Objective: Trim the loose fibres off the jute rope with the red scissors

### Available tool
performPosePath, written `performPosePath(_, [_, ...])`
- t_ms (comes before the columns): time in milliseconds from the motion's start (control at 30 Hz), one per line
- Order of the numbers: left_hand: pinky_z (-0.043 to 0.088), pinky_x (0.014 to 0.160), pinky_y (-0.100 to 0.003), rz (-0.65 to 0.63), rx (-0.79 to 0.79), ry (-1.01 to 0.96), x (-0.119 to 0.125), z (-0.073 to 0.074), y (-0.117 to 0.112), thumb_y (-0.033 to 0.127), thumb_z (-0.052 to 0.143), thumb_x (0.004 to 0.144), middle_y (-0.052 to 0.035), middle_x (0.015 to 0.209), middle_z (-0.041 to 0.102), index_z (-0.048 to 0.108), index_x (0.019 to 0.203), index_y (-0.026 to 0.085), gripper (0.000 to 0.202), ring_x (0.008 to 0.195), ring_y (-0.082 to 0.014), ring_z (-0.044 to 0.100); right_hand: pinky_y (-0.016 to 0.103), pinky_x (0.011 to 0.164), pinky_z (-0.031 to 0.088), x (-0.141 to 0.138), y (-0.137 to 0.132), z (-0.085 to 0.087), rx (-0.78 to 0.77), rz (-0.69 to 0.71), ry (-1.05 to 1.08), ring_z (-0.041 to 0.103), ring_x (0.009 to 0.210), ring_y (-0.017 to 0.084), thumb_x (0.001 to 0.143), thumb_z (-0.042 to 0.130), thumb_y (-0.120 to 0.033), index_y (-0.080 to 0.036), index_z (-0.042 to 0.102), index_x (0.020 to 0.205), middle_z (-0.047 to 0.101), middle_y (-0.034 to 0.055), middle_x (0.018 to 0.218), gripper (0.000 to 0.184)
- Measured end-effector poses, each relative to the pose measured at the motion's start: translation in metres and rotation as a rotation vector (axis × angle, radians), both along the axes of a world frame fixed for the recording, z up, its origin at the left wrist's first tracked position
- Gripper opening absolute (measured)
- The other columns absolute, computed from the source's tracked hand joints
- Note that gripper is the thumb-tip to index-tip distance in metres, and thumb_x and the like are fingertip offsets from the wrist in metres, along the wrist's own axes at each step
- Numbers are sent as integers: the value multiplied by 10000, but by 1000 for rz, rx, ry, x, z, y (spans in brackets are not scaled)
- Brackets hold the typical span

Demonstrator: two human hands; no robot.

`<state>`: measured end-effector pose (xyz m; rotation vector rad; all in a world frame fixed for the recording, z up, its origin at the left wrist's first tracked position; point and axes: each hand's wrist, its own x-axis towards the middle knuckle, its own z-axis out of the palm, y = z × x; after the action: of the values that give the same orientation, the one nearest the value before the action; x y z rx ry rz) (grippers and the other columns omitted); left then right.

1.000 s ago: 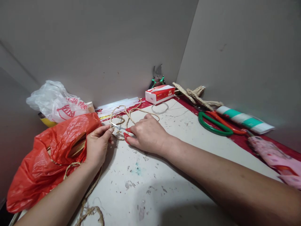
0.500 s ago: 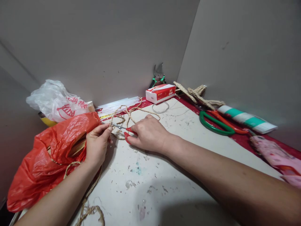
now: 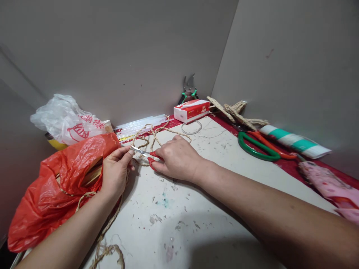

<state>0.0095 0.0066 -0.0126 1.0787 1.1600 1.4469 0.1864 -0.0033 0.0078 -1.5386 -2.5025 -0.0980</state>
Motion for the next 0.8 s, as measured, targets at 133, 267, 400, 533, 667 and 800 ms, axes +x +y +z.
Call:
performPosePath(133, [371,402,-181,-17,-3,5,1,1,-1,237,791,607,43,531,561,708,799,136,233,423,-49,431,367,745,287,0,0,-1,2,-7,19,580,691,197,856,431,-455,-179,699,772,702,80,729,393])
performPosePath(267, [372,403,-180,-14,-5,-2,1,0,-1,234,797,601,46,531,557,698,796,136,240,426,-51,435,335,698,288,0,0,-3,-36,3,85,537,598,159,851,440,-413,-204,681,691,673,32,628,357])
performPosePath(400, [377,404,-179,-1,-23,-28,1,0,-1,227,808,581,45,545,554,688,802,132,269,444,-54,440,300,631,275,1,1,-3,-67,20,128,470,526,122,846,469,-365,-206,660,629,636,0,561,331])
performPosePath(533, [382,403,-176,2,-34,-45,1,2,-1,221,810,574,46,547,543,686,805,126,279,453,-54,438,294,586,252,1,2,-3,-58,27,133,442,504,114,848,482,-367,-203,664,626,629,-4,557,331])
performPosePath(667, [382,400,-174,-4,-37,-59,2,4,-3,217,806,577,44,549,539,686,803,118,275,458,-54,434,300,580,254,2,1,-4,-36,36,127,448,506,117,853,466,-355,-202,665,633,641,2,577,334])
performPosePath(800, [382,402,-175,2,-34,-73,3,6,-4,223,812,565,38,573,557,688,800,119,285,464,-53,443,309,576,245,2,2,-7,-3,2,150,474,526,131,834,464,-382,-217,669,638,650,2,581,328])
